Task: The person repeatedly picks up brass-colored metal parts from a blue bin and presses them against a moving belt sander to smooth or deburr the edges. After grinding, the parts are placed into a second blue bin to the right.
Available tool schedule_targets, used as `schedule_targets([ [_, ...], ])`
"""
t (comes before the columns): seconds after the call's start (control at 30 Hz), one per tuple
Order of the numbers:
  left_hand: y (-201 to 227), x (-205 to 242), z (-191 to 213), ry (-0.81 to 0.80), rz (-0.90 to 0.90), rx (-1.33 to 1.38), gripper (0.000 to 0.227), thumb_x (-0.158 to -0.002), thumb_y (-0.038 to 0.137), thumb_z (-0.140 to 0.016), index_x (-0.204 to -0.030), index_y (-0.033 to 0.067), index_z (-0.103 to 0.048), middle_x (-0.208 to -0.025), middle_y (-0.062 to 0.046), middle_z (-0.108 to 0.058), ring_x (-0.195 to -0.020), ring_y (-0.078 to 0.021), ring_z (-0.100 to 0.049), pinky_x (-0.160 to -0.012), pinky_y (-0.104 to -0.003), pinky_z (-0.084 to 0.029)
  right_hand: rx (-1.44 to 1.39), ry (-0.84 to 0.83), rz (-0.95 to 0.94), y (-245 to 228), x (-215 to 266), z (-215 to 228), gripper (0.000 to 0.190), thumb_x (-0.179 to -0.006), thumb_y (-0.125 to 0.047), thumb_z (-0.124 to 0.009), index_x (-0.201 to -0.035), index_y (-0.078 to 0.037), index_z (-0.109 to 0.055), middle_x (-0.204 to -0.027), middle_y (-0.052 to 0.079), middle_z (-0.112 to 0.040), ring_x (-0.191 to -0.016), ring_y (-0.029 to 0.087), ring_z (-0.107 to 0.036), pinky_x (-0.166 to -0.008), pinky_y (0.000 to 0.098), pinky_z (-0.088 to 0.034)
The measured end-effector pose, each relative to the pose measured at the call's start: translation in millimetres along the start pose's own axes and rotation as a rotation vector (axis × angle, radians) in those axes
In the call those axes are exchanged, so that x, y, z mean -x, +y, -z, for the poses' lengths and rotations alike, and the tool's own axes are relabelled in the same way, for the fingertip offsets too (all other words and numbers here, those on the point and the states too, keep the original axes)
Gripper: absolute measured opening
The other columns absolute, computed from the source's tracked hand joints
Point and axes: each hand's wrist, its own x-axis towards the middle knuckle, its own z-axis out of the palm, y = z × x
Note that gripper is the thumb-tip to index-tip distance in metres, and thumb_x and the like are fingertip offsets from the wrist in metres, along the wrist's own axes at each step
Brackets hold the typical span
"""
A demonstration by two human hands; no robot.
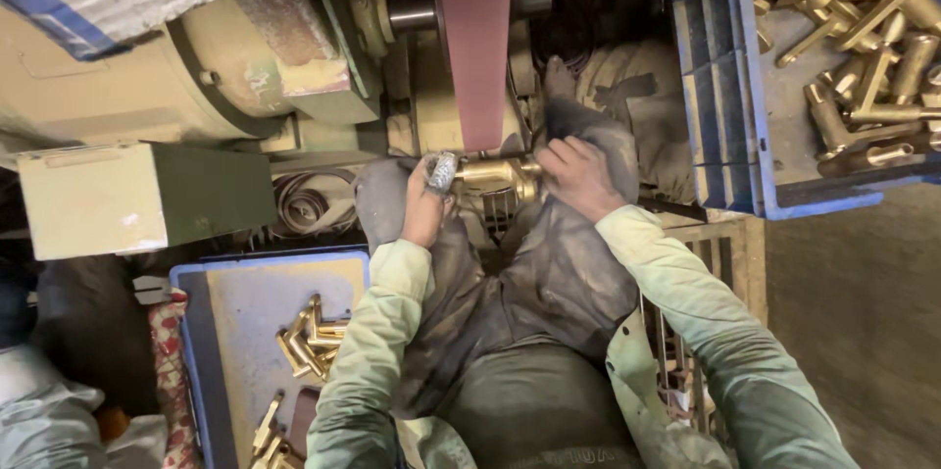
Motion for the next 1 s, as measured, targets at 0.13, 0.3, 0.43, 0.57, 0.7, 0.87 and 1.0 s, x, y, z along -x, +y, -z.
schedule_targets([
  [0.13, 4.4, -5.6, 6.0, -0.06, -0.05, 0.016, 0.016, -0.106, 0.018, -0.053, -0.118, 0.0083, -0.058, -0.073, 0.004, -0.052, -0.048, -0.0046, -0.04, -0.043, -0.022, -0.03, 0.031, 0.021, 0.002, -3.6, -11.0, -4.4, 0.026, -0.073, -0.006, -0.074, -0.095, -0.014, -0.063, -0.087, 0.004, -0.056, -0.084, 0.025, -0.06, -0.071, 0.0397, -0.052],
  [0.3, -25.0, -21.6, 12.1, 0.081, 0.038, 0.078, 0.023, -0.099, 0.014, -0.048, -0.12, 0.0112, -0.057, -0.067, 0.002, -0.051, -0.043, -0.0061, -0.041, -0.036, -0.024, -0.027, -0.032, -0.062, -0.016, 3.0, -20.4, -18.4, 0.032, -0.064, -0.013, -0.072, -0.096, -0.012, -0.064, -0.089, 0.006, -0.06, -0.085, 0.028, -0.063, -0.07, 0.041, -0.054],
  [0.43, -42.9, -20.8, 17.2, 0.116, 0.05, 0.071, 0.022, -0.102, 0.017, -0.049, -0.122, 0.0109, -0.057, -0.065, 0.001, -0.05, -0.043, -0.0062, -0.041, -0.036, -0.024, -0.029, -0.022, -0.192, -0.037, 12.2, -15.9, -34.3, 0.023, -0.072, -0.014, -0.073, -0.094, -0.013, -0.064, -0.091, 0.005, -0.062, -0.087, 0.027, -0.065, -0.072, 0.0405, -0.055],
  [0.57, -52.9, -23.0, 20.7, 0.126, 0.041, 0.109, 0.024, -0.101, 0.014, -0.049, -0.123, 0.0086, -0.057, -0.07, 0.001, -0.054, -0.047, -0.0061, -0.043, -0.04, -0.024, -0.032, -0.061, -0.264, -0.055, 15.0, -14.8, -37.0, 0.023, -0.075, -0.014, -0.072, -0.097, -0.011, -0.066, -0.096, 0.007, -0.065, -0.09, 0.028, -0.066, -0.075, 0.041, -0.056],
  [0.7, -54.9, -23.4, 20.8, 0.146, 0.023, 0.135, 0.026, -0.1, 0.014, -0.049, -0.125, 0.0089, -0.057, -0.076, 0.001, -0.058, -0.05, -0.0055, -0.045, -0.044, -0.022, -0.034, -0.125, -0.319, -0.06, 15.1, -20.3, -30.9, 0.028, -0.075, -0.015, -0.071, -0.102, -0.007, -0.067, -0.1, 0.009, -0.068, -0.094, 0.03, -0.068, -0.079, 0.0425, -0.057],
  [0.87, -54.6, -23.4, 21.3, 0.161, 0.058, 0.093, 0.023, -0.101, 0.015, -0.048, -0.119, 0.0085, -0.06, -0.076, 0.001, -0.055, -0.051, -0.0052, -0.045, -0.043, -0.021, -0.032, -0.175, -0.453, -0.164, 13.5, -28.8, -26.0, 0.031, -0.078, -0.012, -0.07, -0.108, -0.008, -0.069, -0.103, 0.012, -0.071, -0.089, 0.035, -0.07, -0.076, 0.048, -0.057],
  [1.0, -62.2, -27.6, 24.3, 0.19, 0.051, 0.101, 0.025, -0.1, 0.014, -0.047, -0.12, 0.0102, -0.062, -0.081, 0.003, -0.058, -0.056, -0.0042, -0.046, -0.046, -0.021, -0.034, -0.27, -0.477, -0.197, 14.4, -36.4, -17.4, 0.035, -0.075, -0.01, -0.069, -0.109, -0.009, -0.07, -0.11, 0.014, -0.072, -0.087, 0.039, -0.07, -0.074, 0.0509, -0.057],
])
